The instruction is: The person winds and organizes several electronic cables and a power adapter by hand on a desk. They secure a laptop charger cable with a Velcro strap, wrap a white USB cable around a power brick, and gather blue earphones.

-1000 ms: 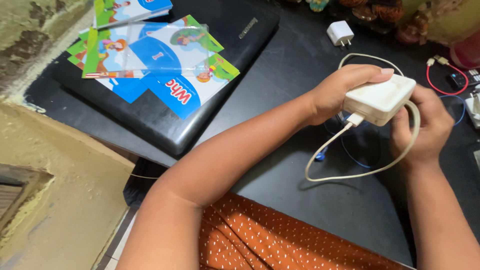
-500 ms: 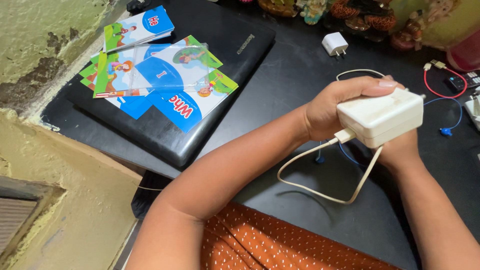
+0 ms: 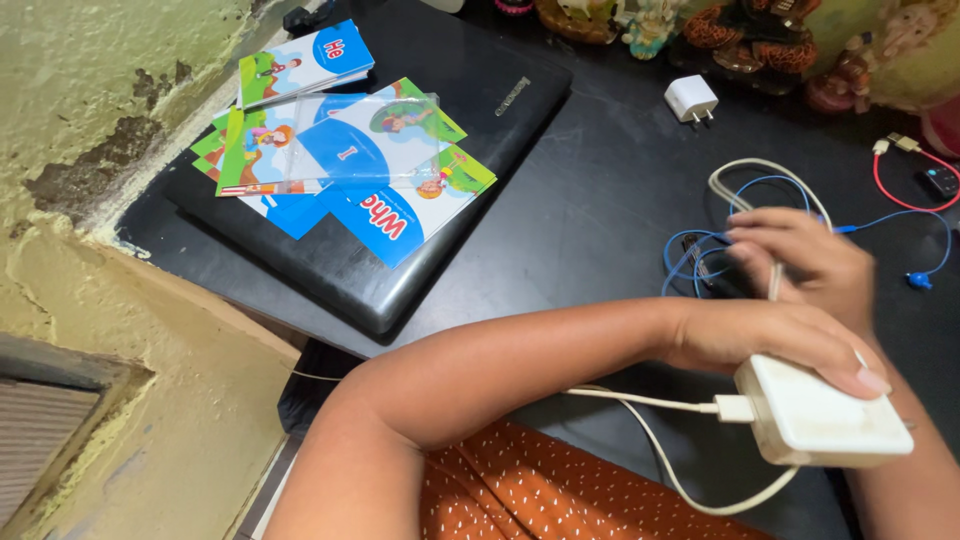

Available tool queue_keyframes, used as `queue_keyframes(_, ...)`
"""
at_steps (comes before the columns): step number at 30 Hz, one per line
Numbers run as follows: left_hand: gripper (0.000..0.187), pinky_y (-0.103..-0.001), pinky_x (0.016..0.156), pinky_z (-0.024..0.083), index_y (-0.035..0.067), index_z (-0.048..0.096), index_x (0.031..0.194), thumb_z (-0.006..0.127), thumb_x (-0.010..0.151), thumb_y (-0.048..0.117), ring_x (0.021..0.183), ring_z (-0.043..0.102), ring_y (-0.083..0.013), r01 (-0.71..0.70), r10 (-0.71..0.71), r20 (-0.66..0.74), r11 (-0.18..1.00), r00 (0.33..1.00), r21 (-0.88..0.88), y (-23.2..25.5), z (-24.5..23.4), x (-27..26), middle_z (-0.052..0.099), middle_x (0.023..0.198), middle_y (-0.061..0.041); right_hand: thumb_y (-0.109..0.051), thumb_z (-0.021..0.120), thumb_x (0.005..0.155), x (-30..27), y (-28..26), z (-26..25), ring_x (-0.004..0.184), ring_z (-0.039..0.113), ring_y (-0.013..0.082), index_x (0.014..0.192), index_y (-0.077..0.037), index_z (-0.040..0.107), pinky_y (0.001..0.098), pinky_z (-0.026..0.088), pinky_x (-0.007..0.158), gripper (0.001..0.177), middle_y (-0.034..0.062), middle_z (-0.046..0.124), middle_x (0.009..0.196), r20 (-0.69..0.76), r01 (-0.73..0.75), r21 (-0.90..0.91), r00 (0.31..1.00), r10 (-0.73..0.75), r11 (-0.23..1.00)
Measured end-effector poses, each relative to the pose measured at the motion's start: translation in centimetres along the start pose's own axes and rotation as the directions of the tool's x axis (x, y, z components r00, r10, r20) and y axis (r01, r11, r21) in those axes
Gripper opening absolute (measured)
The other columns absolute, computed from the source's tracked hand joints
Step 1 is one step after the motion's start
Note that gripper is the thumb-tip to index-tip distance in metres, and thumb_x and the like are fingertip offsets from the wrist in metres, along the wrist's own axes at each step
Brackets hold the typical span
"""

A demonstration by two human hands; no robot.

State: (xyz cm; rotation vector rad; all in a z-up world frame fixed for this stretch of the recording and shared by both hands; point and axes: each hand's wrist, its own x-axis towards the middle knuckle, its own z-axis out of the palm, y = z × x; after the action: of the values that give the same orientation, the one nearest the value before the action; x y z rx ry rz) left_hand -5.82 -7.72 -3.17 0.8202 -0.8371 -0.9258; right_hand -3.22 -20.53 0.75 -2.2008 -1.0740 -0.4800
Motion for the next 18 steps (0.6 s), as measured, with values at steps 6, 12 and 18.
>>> queue_keyframes(6, 0.046, -0.031, 0.07, 0.049, -0.003, 0.075, 0.112, 0.069, 0.101, 0.041, 0.083, 0.064, -0.0154, -0.01, 0.009, 0.013, 0.995, 1.0, 0.104, 1.3, 1.3, -0.4, 0.068, 0.091, -0.006, -0.003, 0.076, 0.104, -0.8, 3.6, -3.1, 0.106, 0.073, 0.0233, 0.113, -0.002, 0.073, 0.0295, 0.055, 0.094, 0.01, 0.0123, 0.072, 0.121, -0.345, -0.105, -0.05, 0.935, 0.081, 0.993)
queue_keyframes(12, 0.043, -0.029, 0.07, 0.053, 0.005, 0.071, 0.115, 0.073, 0.094, 0.042, 0.082, 0.067, -0.0125, -0.14, 0.144, -0.035, 0.985, 0.989, 0.099, 2.8, 0.9, -0.6, 0.072, 0.093, -0.003, -0.003, 0.074, 0.104, -1.8, 3.4, -1.2, 0.106, 0.072, 0.0245, 0.114, -0.001, 0.072, 0.0305, 0.055, 0.094, 0.01, 0.0132, 0.072, 0.12, -0.314, -0.151, -0.035, 0.94, 0.132, 0.988)
queue_keyframes(18, 0.042, -0.032, 0.073, 0.05, -0.003, 0.071, 0.116, 0.063, 0.106, 0.037, 0.083, 0.062, -0.0163, -0.342, 0.355, -0.156, 0.934, 0.922, 0.105, 2.9, -4.3, 0.5, 0.069, 0.09, -0.007, -0.003, 0.073, 0.104, -4.8, 2.9, -1.2, 0.106, 0.071, 0.0257, 0.115, -0.001, 0.072, 0.0314, 0.055, 0.095, 0.011, 0.0141, 0.071, 0.12, -0.264, -0.187, -0.113, 0.952, 0.152, 0.976)
